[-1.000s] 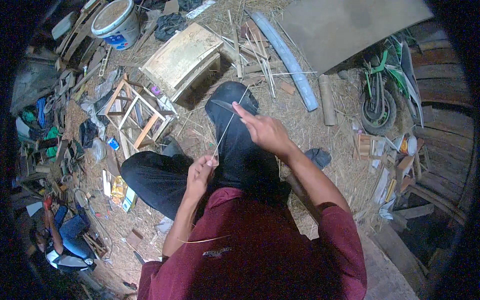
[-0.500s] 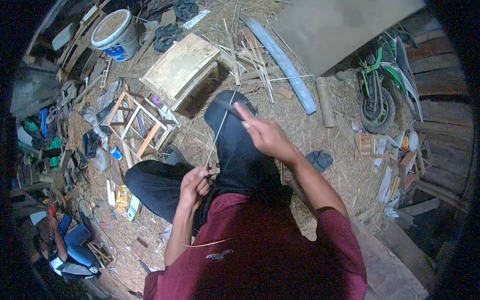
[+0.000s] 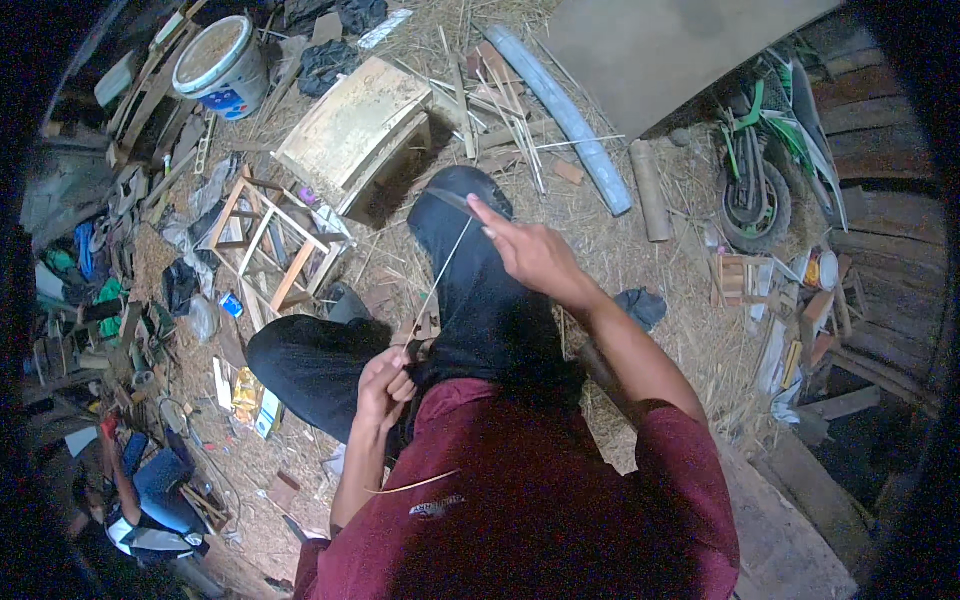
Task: The person shaves a thin strip of wood using a knife. The person repeatedly runs the blade along the length of the strip to thin or sharpen it, and later uses the knife to trim edges on a small wooden frame.
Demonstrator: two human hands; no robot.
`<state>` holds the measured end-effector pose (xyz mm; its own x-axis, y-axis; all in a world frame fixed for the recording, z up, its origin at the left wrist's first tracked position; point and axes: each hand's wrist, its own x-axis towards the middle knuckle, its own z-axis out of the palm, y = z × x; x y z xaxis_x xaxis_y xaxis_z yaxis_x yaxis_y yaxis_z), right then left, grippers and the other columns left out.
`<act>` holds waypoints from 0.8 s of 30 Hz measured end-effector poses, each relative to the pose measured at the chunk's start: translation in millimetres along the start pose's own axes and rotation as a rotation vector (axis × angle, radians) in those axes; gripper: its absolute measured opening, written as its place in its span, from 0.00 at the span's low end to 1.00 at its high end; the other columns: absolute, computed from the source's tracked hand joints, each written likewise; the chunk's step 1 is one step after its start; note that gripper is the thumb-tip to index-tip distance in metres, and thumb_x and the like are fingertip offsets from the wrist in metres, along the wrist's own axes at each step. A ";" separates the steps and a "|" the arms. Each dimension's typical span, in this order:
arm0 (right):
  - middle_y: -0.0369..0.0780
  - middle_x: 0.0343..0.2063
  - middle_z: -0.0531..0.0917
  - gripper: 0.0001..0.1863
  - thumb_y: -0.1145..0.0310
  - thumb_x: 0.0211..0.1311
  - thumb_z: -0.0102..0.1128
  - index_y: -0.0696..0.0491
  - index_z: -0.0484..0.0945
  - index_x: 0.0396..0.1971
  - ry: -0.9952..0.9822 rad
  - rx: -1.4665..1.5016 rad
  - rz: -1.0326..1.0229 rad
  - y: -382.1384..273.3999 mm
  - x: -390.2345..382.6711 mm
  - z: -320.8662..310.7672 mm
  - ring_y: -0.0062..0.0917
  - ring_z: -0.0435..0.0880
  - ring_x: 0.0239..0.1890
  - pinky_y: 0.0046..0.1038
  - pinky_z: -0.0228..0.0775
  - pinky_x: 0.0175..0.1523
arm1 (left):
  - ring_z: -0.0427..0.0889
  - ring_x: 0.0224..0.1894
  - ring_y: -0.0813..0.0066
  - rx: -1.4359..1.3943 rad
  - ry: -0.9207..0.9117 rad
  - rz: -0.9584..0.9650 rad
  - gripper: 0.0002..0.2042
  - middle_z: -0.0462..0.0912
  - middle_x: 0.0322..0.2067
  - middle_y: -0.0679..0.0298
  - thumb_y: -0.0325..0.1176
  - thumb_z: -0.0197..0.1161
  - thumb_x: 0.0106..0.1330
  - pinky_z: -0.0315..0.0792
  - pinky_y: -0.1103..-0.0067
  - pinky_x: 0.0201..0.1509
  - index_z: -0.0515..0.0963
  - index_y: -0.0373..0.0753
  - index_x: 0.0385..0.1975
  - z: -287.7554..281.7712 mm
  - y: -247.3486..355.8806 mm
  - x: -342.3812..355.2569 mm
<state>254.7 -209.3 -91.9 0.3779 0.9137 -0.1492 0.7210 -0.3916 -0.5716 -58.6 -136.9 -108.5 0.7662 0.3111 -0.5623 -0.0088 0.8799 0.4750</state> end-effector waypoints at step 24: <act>0.51 0.27 0.82 0.30 0.66 0.67 0.51 0.33 0.60 0.69 -0.016 -0.059 -0.093 -10.3 -7.8 3.3 0.48 0.81 0.27 0.45 0.73 0.33 | 0.48 0.11 0.89 0.032 -0.004 0.015 0.07 0.52 0.12 0.80 0.34 0.51 0.74 0.44 0.85 0.16 0.70 0.38 0.36 30.1 2.1 32.2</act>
<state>242.4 -212.1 -87.5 0.2988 0.9479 -0.1104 0.7856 -0.3100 -0.5354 -14.6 -135.9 -105.2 0.7685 0.3226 -0.5526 0.0002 0.8634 0.5044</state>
